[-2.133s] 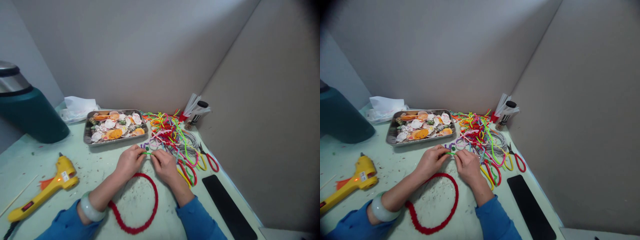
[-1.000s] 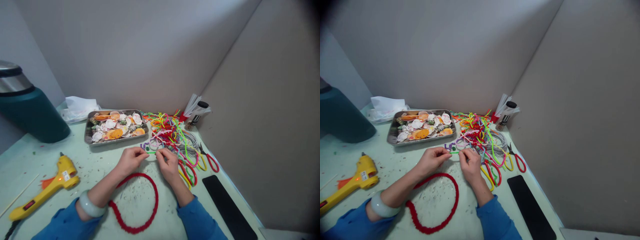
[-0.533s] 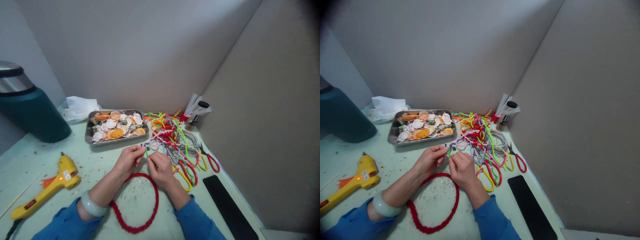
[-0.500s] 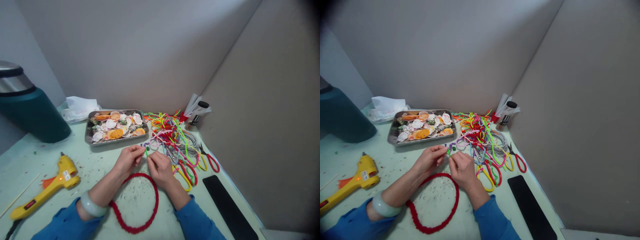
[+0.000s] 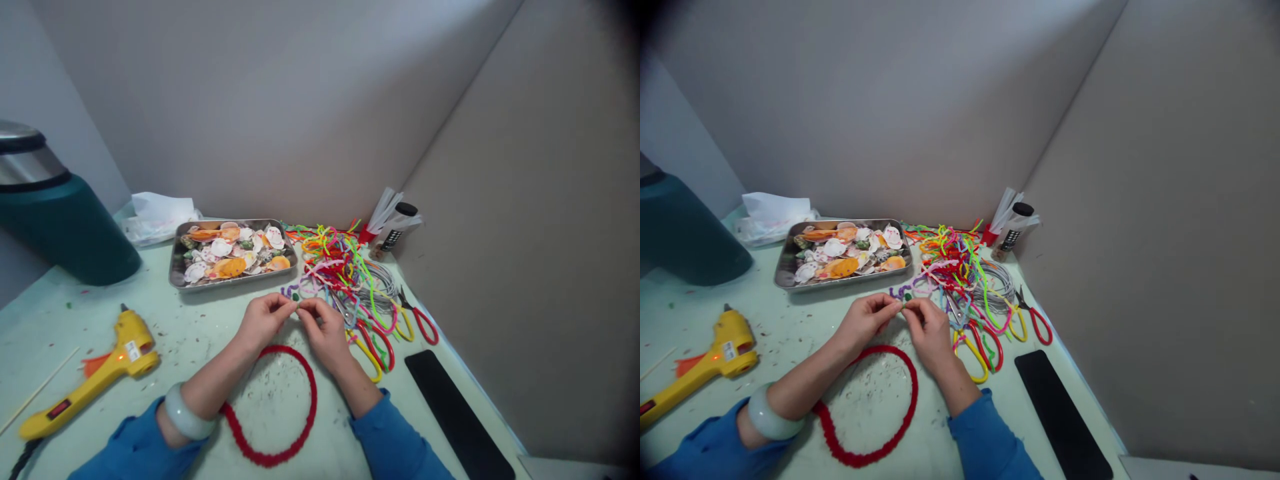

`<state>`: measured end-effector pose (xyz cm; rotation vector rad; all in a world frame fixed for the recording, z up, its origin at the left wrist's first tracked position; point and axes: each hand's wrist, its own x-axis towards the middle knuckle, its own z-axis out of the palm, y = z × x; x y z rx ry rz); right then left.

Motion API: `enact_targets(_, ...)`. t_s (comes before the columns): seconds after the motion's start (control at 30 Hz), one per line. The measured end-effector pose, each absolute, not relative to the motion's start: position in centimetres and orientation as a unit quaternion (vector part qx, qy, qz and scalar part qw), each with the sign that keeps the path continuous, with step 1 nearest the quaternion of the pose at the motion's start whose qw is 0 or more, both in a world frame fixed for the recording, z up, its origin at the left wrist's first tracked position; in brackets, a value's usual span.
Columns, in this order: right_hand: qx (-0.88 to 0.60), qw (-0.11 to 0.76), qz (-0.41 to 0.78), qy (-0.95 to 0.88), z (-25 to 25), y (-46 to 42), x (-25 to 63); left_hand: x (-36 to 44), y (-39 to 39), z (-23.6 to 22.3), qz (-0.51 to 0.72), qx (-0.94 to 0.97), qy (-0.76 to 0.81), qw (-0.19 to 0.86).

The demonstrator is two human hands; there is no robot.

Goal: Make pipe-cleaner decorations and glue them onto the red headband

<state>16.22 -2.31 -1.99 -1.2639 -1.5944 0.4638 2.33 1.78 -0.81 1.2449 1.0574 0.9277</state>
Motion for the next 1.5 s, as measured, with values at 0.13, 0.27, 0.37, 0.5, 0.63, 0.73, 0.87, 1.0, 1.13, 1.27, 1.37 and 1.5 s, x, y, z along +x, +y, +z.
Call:
enact_targets(0.13,-0.526,0.491,0.163,-0.675,-1.9,-2.4,16.1,2.5,1.6,-0.9,0.415,0.518,0.463,0.588)
enact_targets(0.27,-0.532,0.473,0.145,-0.687,-1.8,-2.5,15.7,2.7,1.3,-1.1,0.429,0.492,0.466,0.598)
enact_targets(0.37,-0.544,0.473,0.128,-0.681,-1.8,-2.5,15.4,2.6,1.4,-1.1,0.422,0.477,0.455,0.622)
enact_targets(0.5,-0.549,0.465,0.113,-0.685,-2.3,-2.4,15.8,2.3,1.9,-1.0,0.391,0.506,0.449,0.624)
enact_targets(0.63,-0.547,0.448,0.092,-0.701,-2.8,-2.0,16.7,1.8,2.4,-1.0,0.386,0.556,0.465,0.571)
enact_targets(0.73,-0.544,0.415,0.077,-0.726,-2.9,-1.9,17.2,1.5,2.7,-1.1,0.382,0.655,0.458,0.464)
enact_targets(0.87,-0.542,0.362,0.05,-0.757,-2.5,-2.1,17.2,1.3,2.7,-1.1,0.334,0.778,0.436,0.307)
enact_targets(1.0,-0.542,0.337,0.037,-0.769,-2.2,-2.3,17.2,1.3,2.4,-1.2,0.294,0.809,0.441,0.253)
enact_targets(1.13,-0.55,0.365,0.05,-0.75,-2.4,-2.1,17.3,1.3,2.4,-1.3,0.289,0.812,0.448,0.237)
enact_targets(1.27,-0.562,0.381,0.056,-0.732,-2.5,-2.1,17.4,1.3,2.4,-1.3,0.27,0.815,0.452,0.242)
enact_targets(1.37,-0.57,0.38,0.046,-0.727,-2.5,-2.1,17.4,1.3,2.2,-1.3,0.251,0.824,0.446,0.243)
enact_targets(1.5,-0.578,0.386,0.031,-0.718,-2.5,-2.1,17.6,1.4,2.2,-1.2,0.267,0.818,0.439,0.258)
